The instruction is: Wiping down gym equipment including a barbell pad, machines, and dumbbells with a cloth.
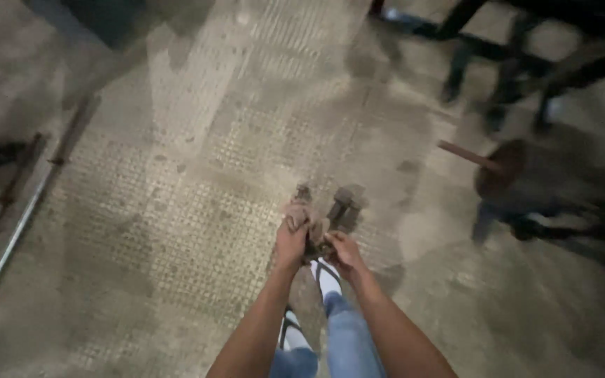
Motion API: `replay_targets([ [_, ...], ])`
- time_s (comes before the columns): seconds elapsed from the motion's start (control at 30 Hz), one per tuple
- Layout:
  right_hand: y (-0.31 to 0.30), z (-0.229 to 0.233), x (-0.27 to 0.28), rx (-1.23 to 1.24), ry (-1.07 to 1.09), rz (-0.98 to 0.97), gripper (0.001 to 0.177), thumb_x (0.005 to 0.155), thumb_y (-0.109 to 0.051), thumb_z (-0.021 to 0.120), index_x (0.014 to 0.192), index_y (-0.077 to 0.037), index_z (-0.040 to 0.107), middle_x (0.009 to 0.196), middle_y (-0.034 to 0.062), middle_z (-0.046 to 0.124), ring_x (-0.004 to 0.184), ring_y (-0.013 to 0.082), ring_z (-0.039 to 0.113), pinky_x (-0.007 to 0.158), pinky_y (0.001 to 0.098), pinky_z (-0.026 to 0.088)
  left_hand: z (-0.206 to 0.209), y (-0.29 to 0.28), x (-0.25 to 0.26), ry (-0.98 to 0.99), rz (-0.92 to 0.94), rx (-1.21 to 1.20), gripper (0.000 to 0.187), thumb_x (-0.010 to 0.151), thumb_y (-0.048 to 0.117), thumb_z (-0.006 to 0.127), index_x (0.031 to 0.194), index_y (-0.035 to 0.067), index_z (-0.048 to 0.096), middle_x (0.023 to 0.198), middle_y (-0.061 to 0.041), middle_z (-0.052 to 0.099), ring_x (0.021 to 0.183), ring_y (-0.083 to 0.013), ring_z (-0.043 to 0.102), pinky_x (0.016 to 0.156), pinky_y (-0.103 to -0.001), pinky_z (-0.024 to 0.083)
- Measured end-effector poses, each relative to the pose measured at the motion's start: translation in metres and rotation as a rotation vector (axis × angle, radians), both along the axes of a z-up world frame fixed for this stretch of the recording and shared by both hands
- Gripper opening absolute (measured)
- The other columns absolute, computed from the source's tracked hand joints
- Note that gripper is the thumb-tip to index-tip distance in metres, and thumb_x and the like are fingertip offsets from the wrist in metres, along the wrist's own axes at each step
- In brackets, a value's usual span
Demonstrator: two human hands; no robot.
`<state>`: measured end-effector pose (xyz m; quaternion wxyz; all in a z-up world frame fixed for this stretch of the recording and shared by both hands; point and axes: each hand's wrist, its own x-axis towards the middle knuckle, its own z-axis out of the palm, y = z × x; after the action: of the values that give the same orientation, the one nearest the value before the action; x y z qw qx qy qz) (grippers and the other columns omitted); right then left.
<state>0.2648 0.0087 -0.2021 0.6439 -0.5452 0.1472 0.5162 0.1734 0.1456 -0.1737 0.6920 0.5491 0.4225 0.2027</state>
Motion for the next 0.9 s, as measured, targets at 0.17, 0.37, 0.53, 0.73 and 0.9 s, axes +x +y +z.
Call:
replay_targets([
  [0.17, 0.046, -0.152, 0.065, -0.138, -0.118, 0.132, 0.021, 0.103, -0.021, 0.064, 0.108, -0.002, 0.071, 0.083, 0.0053, 0.067, 0.068, 0.0163, 0.061, 0.061, 0.0372, 0.053, -0.156, 0.059, 0.064, 0.148, -0.032, 0.114, 0.022, 0.092, 0.008, 0.065, 0.11, -0.004, 0.062, 0.099, -0.015, 0.067, 0.094, -0.0253, 0.064, 0.082, -0.036, 0.052],
  [0.37, 0.087, -0.281, 0.097, -0.387, -0.2, 0.292, 0.019, 0.102, -0.024, 0.062, 0.107, -0.008, 0.072, 0.085, 0.0055, 0.069, 0.07, 0.0173, 0.061, 0.062, 0.0394, 0.051, -0.315, 0.092, 0.096, 0.328, -0.044, 0.095, 0.023, 0.1, 0.012, 0.06, 0.117, -0.002, 0.058, 0.107, -0.021, 0.062, 0.099, -0.0367, 0.06, 0.089, -0.047, 0.052],
  [0.53, 0.087, -0.421, 0.089, -0.279, -0.231, 0.228, 0.024, 0.103, -0.024, 0.063, 0.101, -0.002, 0.072, 0.089, 0.0067, 0.07, 0.072, 0.0162, 0.063, 0.066, 0.0376, 0.052, -0.402, 0.082, 0.096, 0.545, -0.239, 0.393, 0.037, 0.095, 0.025, 0.069, 0.123, 0.004, 0.058, 0.114, -0.019, 0.066, 0.106, -0.0364, 0.063, 0.092, -0.049, 0.051],
  [0.73, 0.101, -0.406, 0.094, -0.177, -0.092, 0.188, 0.024, 0.102, -0.028, 0.063, 0.101, -0.005, 0.071, 0.086, 0.0056, 0.067, 0.074, 0.019, 0.063, 0.065, 0.0385, 0.053, -0.483, 0.077, 0.102, 0.645, -0.26, 1.079, 0.089, 0.063, 0.025, 0.084, 0.138, -0.005, 0.046, 0.107, -0.03, 0.064, 0.096, -0.0473, 0.062, 0.08, -0.054, 0.052],
  [0.9, 0.101, -0.427, 0.098, -0.08, -0.086, 0.093, 0.03, 0.105, -0.03, 0.063, 0.114, -0.002, 0.068, 0.095, 0.0097, 0.068, 0.084, 0.025, 0.064, 0.072, 0.0438, 0.052, -0.527, 0.097, 0.101, -0.068, -0.183, 0.162, 0.069, 0.086, 0.018, 0.08, 0.14, -0.006, 0.044, 0.101, -0.016, 0.065, 0.085, -0.0273, 0.063, 0.074, -0.042, 0.053],
])
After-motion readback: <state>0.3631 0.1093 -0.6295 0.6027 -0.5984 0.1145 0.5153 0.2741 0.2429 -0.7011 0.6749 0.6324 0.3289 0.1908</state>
